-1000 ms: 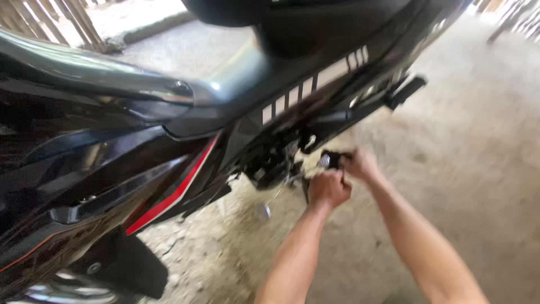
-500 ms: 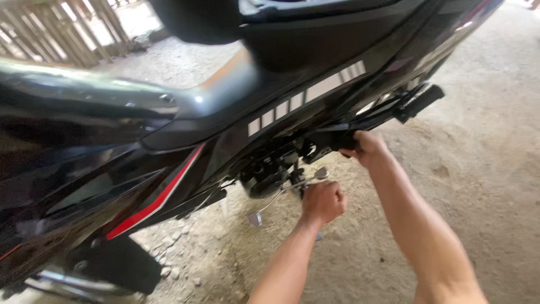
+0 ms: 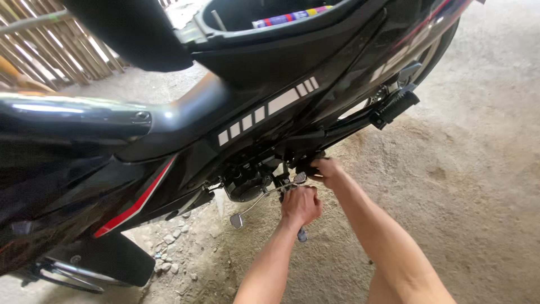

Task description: The person uses a wrench to tighten bolts on the motorcycle's engine area and then moves to the front wheel to adjust components near the brake disc.

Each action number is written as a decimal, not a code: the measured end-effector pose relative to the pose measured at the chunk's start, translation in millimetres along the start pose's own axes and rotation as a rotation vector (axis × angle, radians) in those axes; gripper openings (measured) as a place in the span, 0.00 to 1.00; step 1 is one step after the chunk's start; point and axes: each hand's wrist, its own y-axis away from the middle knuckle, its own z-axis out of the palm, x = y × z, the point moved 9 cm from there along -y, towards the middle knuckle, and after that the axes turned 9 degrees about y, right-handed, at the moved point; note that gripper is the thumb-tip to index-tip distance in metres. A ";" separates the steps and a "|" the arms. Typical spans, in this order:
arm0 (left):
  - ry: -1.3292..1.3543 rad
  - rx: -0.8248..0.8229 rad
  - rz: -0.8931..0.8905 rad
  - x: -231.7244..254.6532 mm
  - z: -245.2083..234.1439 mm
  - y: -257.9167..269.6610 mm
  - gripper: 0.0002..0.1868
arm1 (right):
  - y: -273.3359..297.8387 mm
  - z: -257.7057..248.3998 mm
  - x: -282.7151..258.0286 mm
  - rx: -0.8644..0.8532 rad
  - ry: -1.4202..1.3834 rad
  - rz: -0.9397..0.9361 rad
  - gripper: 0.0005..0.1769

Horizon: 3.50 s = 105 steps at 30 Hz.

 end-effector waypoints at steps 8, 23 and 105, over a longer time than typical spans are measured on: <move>-0.009 0.139 0.030 -2.3 -4.4 -2.1 0.07 | -60.9 -16.1 36.0 0.058 -0.335 -0.081 0.12; 0.100 0.278 0.131 1.2 -18.6 8.6 0.07 | 6.2 -111.2 -79.9 0.693 -0.207 -0.810 0.25; 0.003 0.351 0.266 -97.2 -164.5 114.3 0.10 | -22.9 107.2 35.3 0.226 -0.509 -0.204 0.14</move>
